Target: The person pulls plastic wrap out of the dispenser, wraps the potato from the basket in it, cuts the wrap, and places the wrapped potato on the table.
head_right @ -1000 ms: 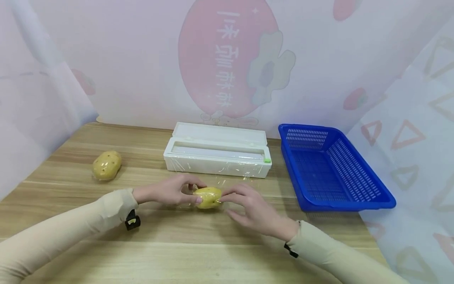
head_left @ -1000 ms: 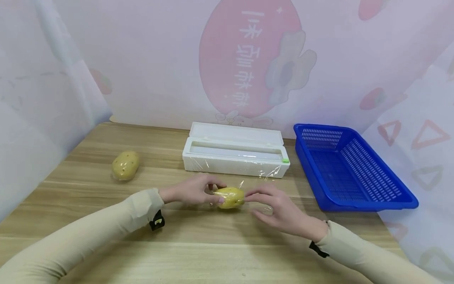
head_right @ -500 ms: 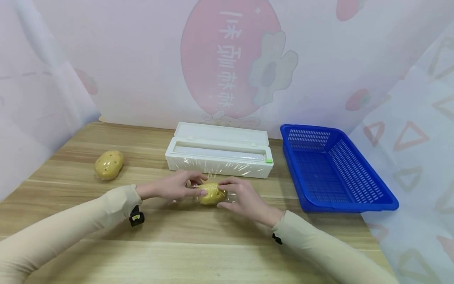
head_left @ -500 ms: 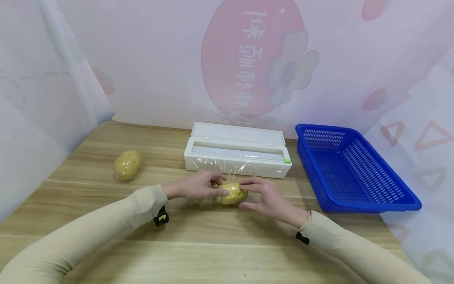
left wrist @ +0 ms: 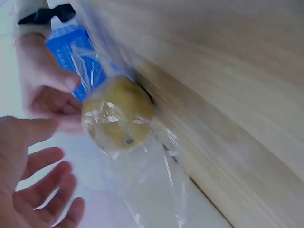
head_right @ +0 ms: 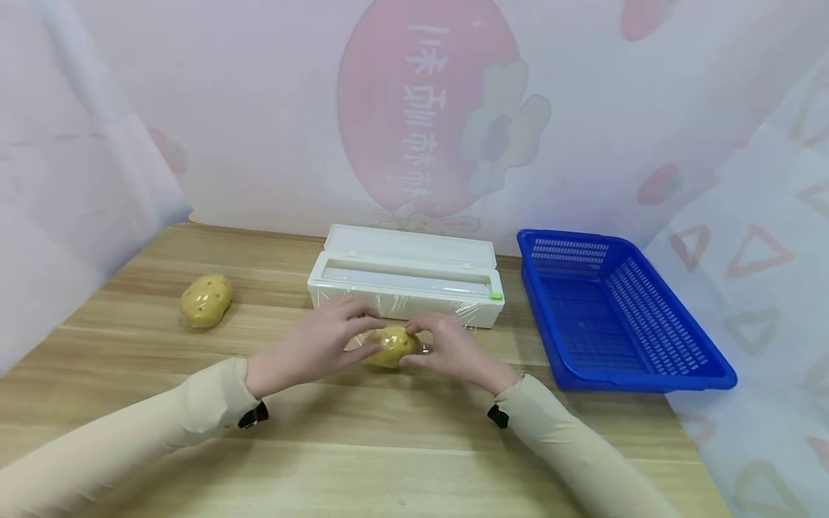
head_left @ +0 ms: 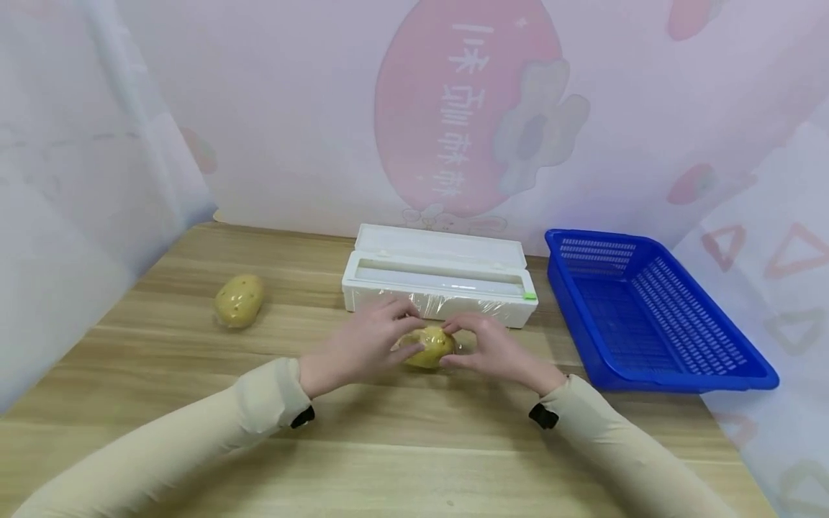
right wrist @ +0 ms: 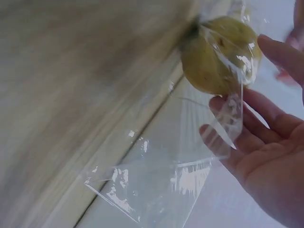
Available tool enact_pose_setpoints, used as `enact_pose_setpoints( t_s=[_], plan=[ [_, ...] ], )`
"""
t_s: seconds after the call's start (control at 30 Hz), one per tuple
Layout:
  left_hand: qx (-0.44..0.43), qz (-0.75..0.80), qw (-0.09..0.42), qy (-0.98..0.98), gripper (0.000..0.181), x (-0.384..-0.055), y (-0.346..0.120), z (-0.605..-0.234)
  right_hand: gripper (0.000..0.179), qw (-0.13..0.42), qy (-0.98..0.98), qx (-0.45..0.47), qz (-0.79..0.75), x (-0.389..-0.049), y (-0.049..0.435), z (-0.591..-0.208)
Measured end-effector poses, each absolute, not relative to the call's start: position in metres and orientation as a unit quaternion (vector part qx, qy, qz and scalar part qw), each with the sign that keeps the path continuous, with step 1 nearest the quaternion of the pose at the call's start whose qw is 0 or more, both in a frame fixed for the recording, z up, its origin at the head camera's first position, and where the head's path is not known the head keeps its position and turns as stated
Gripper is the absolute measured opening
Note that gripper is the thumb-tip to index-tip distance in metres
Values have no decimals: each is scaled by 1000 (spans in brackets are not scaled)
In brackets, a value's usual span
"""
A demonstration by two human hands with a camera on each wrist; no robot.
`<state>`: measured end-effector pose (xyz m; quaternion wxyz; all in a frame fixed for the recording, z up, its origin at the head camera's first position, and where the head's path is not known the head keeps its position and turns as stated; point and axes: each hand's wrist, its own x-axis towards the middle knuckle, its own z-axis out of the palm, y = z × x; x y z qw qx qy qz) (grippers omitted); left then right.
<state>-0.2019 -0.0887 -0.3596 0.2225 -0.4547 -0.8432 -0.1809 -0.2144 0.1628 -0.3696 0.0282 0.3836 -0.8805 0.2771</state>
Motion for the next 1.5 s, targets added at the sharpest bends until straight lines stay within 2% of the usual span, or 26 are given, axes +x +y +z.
enact_pose_setpoints(
  t_s=[0.23, 0.4, 0.6, 0.77, 1.2, 1.5],
  plan=[
    [-409, -154, 143, -888, 46, -201, -79, -368, 41, -11, -875, 367, 317, -222, 163, -369],
    [-376, -190, 118, -899, 57, -207, -78, -373, 47, -23, -880, 358, 312, -225, 164, -367],
    [-368, -209, 103, -900, 67, -216, -77, -379, 60, -2, -895, 339, 288, -217, 163, -357],
    [-366, -219, 109, -898, 73, -221, -77, -384, 54, 38, -888, 348, 298, -208, 156, -350],
    [-371, -223, 102, -896, 61, -232, -81, -385, 59, 89, -900, 336, 264, -209, 146, -361],
    [-393, -237, 64, -886, 60, -235, -88, -379, 65, 87, -913, 298, 264, -212, 144, -371]
  ],
)
